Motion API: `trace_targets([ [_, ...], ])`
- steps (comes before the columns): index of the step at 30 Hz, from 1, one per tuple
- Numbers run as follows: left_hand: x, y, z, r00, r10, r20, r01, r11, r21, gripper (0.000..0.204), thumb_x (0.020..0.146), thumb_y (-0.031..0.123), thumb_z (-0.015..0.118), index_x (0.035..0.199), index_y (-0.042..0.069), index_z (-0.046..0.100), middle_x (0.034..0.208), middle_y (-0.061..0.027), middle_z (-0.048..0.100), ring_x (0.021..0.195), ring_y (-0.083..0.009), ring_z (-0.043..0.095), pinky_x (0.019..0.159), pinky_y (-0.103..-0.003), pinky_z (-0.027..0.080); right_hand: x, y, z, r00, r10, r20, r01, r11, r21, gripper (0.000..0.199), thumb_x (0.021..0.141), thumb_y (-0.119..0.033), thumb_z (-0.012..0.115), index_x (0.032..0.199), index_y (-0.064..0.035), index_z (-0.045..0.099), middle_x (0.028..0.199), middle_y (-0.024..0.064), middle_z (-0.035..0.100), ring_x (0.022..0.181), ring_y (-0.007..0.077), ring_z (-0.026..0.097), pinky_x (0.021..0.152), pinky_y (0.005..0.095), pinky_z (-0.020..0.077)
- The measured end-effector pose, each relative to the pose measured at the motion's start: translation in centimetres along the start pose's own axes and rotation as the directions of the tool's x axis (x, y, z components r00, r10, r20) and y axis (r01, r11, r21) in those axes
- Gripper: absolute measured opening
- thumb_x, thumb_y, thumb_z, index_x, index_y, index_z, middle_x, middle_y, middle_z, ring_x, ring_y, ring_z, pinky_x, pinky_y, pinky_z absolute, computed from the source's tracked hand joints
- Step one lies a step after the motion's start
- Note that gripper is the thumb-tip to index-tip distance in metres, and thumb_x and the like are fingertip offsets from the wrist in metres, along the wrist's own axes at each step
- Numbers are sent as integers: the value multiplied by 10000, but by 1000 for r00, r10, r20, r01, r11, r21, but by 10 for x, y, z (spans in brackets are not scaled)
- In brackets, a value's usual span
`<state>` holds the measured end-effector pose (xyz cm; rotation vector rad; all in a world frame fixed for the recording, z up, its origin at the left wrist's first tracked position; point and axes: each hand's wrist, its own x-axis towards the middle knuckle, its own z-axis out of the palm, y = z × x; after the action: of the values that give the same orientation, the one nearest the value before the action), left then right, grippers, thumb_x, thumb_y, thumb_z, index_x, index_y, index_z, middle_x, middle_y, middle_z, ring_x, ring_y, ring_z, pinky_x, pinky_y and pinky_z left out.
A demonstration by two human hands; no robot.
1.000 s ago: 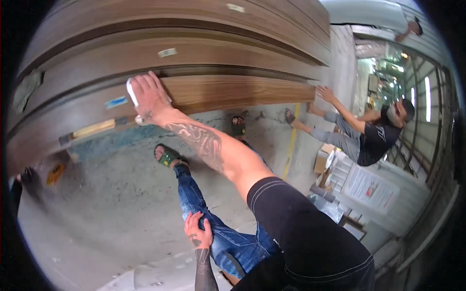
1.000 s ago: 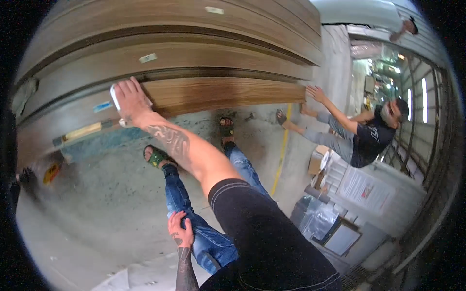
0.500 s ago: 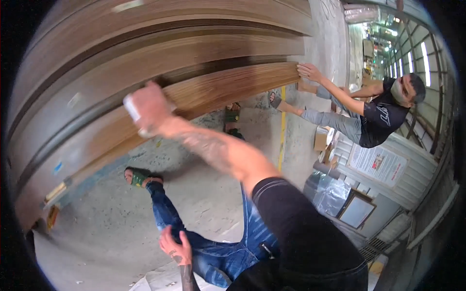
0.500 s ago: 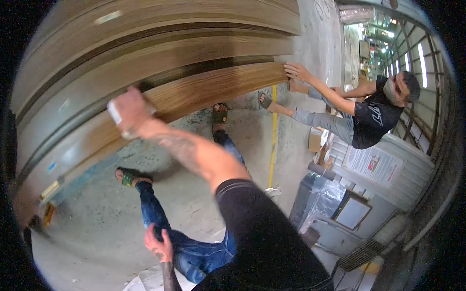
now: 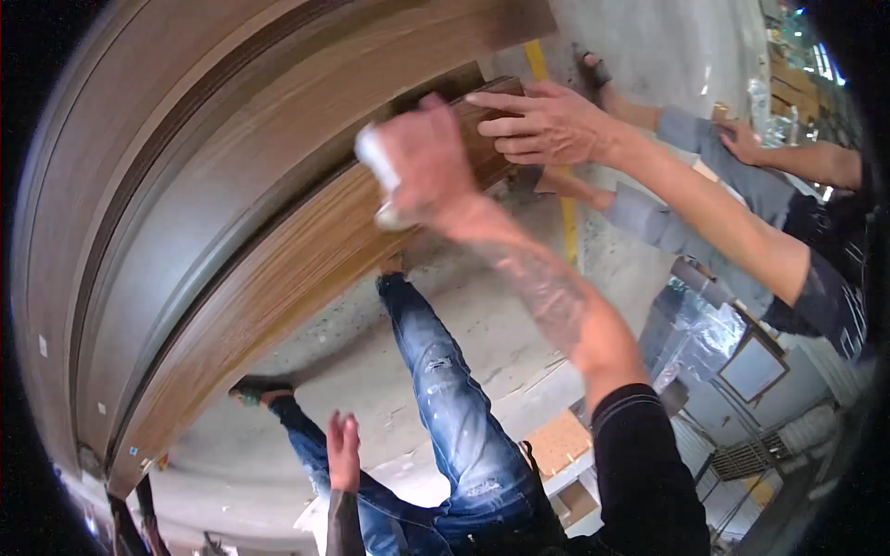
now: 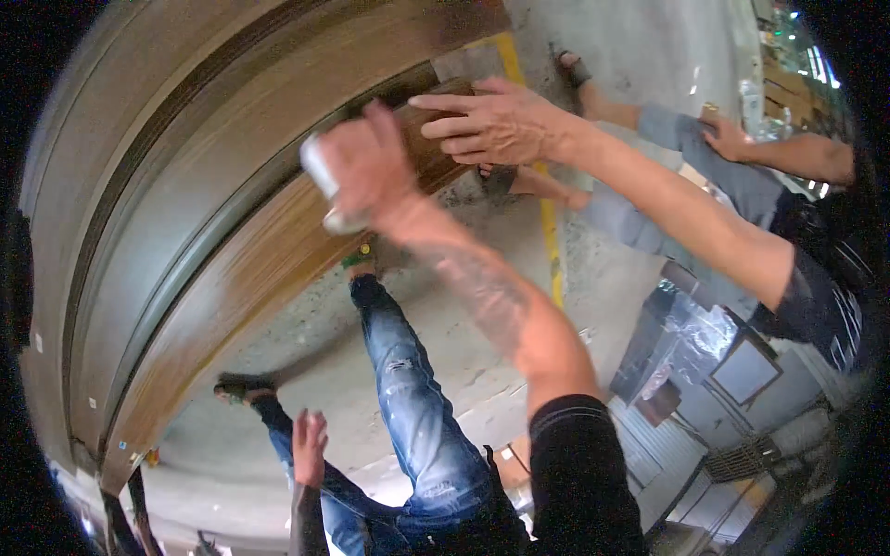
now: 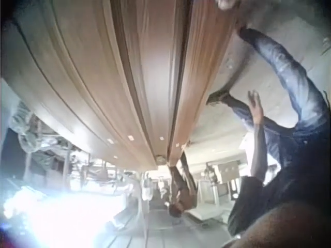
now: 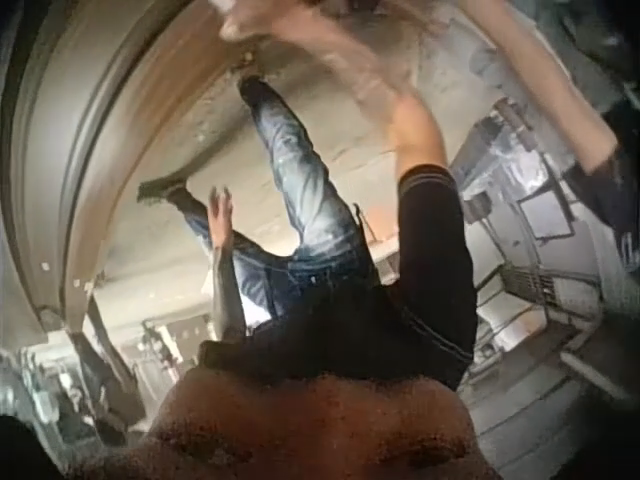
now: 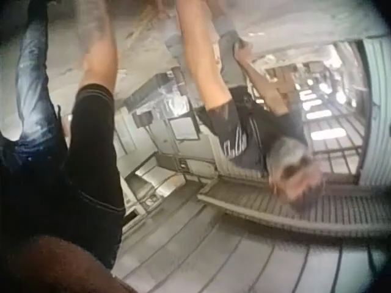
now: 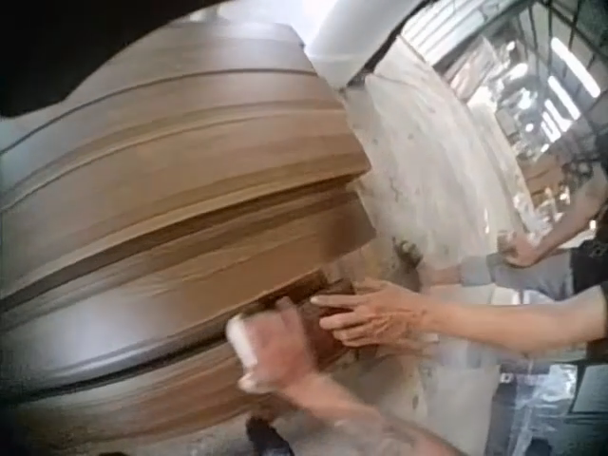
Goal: Wiping and cleaning the surfaces of wooden planks using a cleaning agent and a cloth.
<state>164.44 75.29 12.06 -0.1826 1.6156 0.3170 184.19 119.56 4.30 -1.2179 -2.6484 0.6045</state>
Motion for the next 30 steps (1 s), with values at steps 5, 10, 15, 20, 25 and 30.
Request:
trace_targets([
  [5,14,175,112,571,792,-215,-588,578,566,336,939,133,647,1240,21,547,1145,-95,557,978,-205,533,862,-317,435,-22,13,5,995,95,-9,-94,991,90,591,712,-102,750,1264,-29,551,1288,177,580,1299,365,508,1184,570,272],
  [10,26,252,138,307,943,-127,-613,299,731,338,848,19,658,1176,-6,580,1142,-166,564,1112,-329,544,980,-443,425,-51,-8,26,986,-128,-108,134,990,50,472,868,-120,662,1319,-40,547,1481,170,481,1419,349,410,1211,504,269],
  [15,62,290,109,116,993,-39,-602,101,792,307,844,12,661,1147,10,612,1144,-166,600,1112,-331,554,976,-448,426,-90,56,-10,991,-26,-131,18,998,-62,443,862,-83,694,1289,-35,585,1414,166,513,1330,368,478,1133,479,389],
  [20,74,297,100,205,979,3,-540,110,835,235,852,15,668,1085,40,647,1099,-127,640,1043,-323,586,943,-427,439,-106,56,-22,994,-4,-105,1,1000,-28,482,817,-38,729,1283,-42,609,1379,179,501,1254,389,501,1039,464,460],
  [25,90,300,101,221,975,9,-535,114,837,197,852,24,668,1047,46,648,1048,-118,649,991,-321,595,905,-422,440,-84,41,-22,968,211,-137,-234,957,-174,550,798,-52,713,1336,-79,605,1379,196,463,1230,403,457,1016,477,408],
  [30,123,299,117,116,991,70,-369,-22,929,148,923,160,592,1025,76,659,984,-90,647,951,-307,593,871,-430,416,-50,2,-3,856,477,-200,-472,878,77,578,792,-59,702,1359,-101,603,1217,163,461,1122,356,462,940,458,441],
])
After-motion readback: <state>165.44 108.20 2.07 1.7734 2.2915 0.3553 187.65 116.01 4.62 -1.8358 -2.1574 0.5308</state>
